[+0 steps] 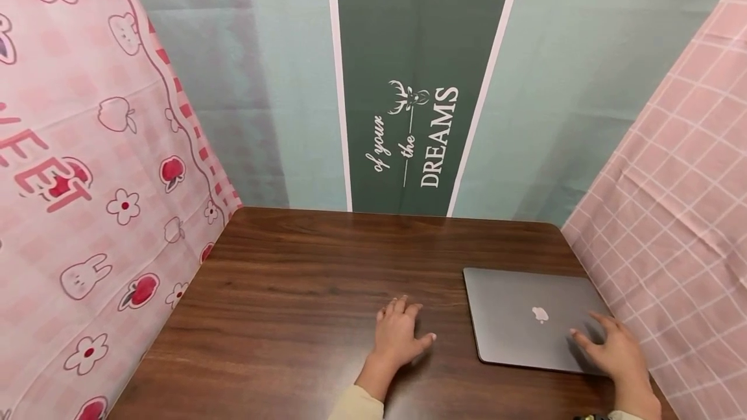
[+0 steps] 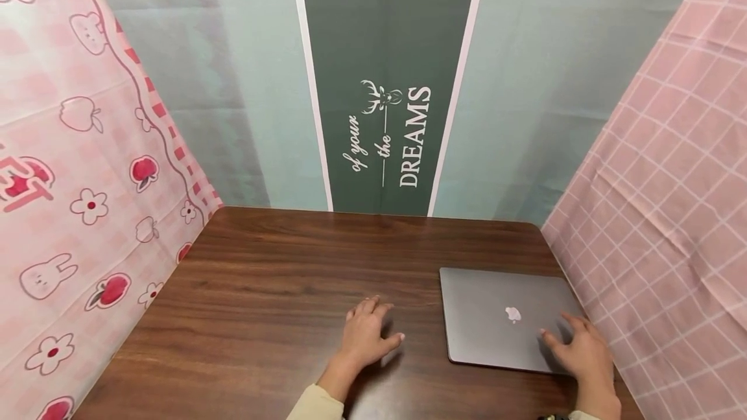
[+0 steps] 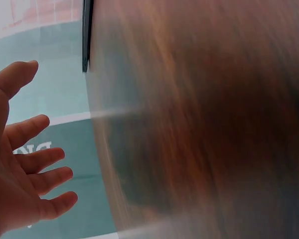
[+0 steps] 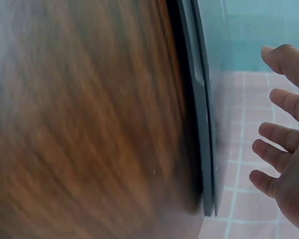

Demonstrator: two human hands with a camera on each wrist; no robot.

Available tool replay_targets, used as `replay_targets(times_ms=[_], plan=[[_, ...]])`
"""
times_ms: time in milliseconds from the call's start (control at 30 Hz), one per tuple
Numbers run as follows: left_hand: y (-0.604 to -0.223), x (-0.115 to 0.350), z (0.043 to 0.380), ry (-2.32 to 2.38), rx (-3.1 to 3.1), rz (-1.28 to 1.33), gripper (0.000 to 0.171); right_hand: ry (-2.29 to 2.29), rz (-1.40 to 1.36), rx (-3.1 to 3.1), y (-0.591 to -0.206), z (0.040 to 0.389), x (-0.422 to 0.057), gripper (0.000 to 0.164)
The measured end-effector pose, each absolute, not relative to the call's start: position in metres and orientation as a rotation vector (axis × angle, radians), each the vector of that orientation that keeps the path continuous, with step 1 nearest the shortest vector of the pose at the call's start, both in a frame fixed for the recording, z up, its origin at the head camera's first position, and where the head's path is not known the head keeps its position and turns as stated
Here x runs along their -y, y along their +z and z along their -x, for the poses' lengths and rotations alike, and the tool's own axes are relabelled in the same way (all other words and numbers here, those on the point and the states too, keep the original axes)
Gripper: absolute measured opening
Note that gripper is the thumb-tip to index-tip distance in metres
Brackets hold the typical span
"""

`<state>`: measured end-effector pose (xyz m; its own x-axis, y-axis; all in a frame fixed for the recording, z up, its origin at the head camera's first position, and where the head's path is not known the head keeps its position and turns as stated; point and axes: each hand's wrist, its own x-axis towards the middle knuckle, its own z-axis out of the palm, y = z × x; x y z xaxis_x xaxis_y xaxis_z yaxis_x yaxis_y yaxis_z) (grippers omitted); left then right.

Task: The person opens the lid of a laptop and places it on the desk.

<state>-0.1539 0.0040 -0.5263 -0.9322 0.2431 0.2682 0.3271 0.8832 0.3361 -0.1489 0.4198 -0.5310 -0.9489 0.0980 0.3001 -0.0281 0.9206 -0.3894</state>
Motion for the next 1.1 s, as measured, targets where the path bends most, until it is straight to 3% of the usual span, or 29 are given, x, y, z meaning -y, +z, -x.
replay_targets(times_ms=[567, 1100], plan=[[-0.526, -0.041, 0.152, -0.476, 2.955, 0.582, 0.061, 0.578, 0.14, 2.764, -0.555, 0.132, -0.455, 0.063], [-0.535, -0.076, 0.153, -0.386, 3.055, 0.698, 0.069, 0.626, 0.216, 2.94, -0.548, 0.129, -0.477, 0.069]])
